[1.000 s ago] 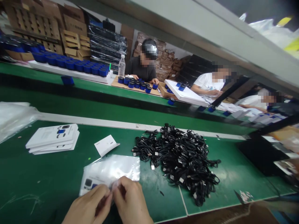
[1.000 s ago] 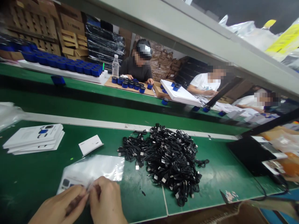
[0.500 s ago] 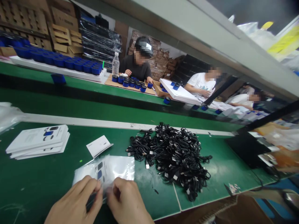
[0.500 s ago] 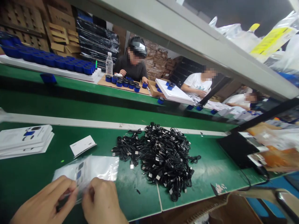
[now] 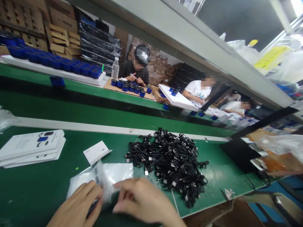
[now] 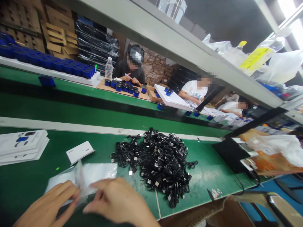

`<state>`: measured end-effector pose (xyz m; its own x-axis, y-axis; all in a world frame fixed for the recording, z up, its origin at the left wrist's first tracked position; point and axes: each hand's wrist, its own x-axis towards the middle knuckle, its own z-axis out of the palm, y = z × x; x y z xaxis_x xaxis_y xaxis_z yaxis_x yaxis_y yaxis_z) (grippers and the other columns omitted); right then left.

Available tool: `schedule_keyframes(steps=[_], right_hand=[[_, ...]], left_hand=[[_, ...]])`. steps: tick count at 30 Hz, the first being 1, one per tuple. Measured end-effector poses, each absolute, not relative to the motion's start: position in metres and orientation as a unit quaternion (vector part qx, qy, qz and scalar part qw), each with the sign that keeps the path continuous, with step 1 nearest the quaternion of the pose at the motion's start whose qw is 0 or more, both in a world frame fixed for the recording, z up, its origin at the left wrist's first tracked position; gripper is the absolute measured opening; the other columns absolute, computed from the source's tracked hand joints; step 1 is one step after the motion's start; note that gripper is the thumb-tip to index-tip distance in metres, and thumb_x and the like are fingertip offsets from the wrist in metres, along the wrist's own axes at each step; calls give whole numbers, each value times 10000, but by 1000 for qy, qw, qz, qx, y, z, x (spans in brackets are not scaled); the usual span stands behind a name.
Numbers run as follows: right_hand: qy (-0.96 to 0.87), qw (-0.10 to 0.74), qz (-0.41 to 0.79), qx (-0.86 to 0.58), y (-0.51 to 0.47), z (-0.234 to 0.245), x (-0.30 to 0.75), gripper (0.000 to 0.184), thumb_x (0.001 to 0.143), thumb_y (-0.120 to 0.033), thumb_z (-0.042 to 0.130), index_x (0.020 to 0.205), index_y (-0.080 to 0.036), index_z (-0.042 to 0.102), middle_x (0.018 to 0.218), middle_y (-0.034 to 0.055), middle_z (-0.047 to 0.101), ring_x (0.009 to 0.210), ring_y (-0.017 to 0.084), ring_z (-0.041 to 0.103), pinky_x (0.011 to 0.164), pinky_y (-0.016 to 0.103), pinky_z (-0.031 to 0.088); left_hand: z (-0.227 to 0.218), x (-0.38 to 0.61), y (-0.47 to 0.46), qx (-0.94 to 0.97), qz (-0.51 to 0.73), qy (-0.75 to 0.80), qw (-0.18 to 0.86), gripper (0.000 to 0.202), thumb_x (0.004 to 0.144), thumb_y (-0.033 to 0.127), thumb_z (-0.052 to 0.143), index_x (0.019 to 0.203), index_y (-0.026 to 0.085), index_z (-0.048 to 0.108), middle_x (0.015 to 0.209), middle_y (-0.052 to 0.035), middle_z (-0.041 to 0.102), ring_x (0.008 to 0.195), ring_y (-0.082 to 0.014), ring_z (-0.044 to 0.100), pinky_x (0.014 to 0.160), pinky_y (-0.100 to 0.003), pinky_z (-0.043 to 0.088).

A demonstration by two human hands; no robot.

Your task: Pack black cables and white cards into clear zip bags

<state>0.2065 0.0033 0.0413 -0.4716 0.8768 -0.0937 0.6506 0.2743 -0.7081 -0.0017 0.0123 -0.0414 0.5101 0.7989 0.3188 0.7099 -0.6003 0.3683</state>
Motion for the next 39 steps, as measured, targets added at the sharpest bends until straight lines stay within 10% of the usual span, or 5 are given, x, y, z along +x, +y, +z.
schedule_keyframes(steps=[8,20,28,33,39], right_hand=[[-711,131,103,-683,130,48,273,242,917,-288,546,1124,-164,569,1164,68,574,1001,223,586,841,425,492],[-662,227,214,-682,175,35,303,240,908,-296,563,1102,-155,567,1079,60,600,889,187,616,756,374,524],[-600,359,402,-591,79,52,238,285,967,-341,311,881,-169,522,520,-95,363,389,64,362,373,159,306],[-548,341,593,-481,-8,12,187,300,829,-392,578,1017,-164,630,711,-22,539,563,69,473,503,162,398],[-495,321,575,-567,-26,-30,178,357,908,-388,443,1140,-192,629,698,7,562,452,98,532,392,194,398]], left_hand=[[-32,14,19,851,175,454,197,217,860,200,390,700,241,531,667,32,607,628,-139,637,585,-234,461],[-10,20,25,830,138,501,203,238,818,165,398,619,232,511,558,61,606,498,-106,597,477,-173,364],[-15,19,27,824,141,503,221,263,851,177,391,650,232,553,586,48,617,549,-127,612,510,-206,358],[-20,21,22,823,157,494,231,236,757,80,394,692,232,563,705,17,587,638,-137,611,555,-213,413],[-36,24,8,794,235,516,219,238,873,218,358,745,227,558,920,-21,566,671,-122,620,588,-217,491]])
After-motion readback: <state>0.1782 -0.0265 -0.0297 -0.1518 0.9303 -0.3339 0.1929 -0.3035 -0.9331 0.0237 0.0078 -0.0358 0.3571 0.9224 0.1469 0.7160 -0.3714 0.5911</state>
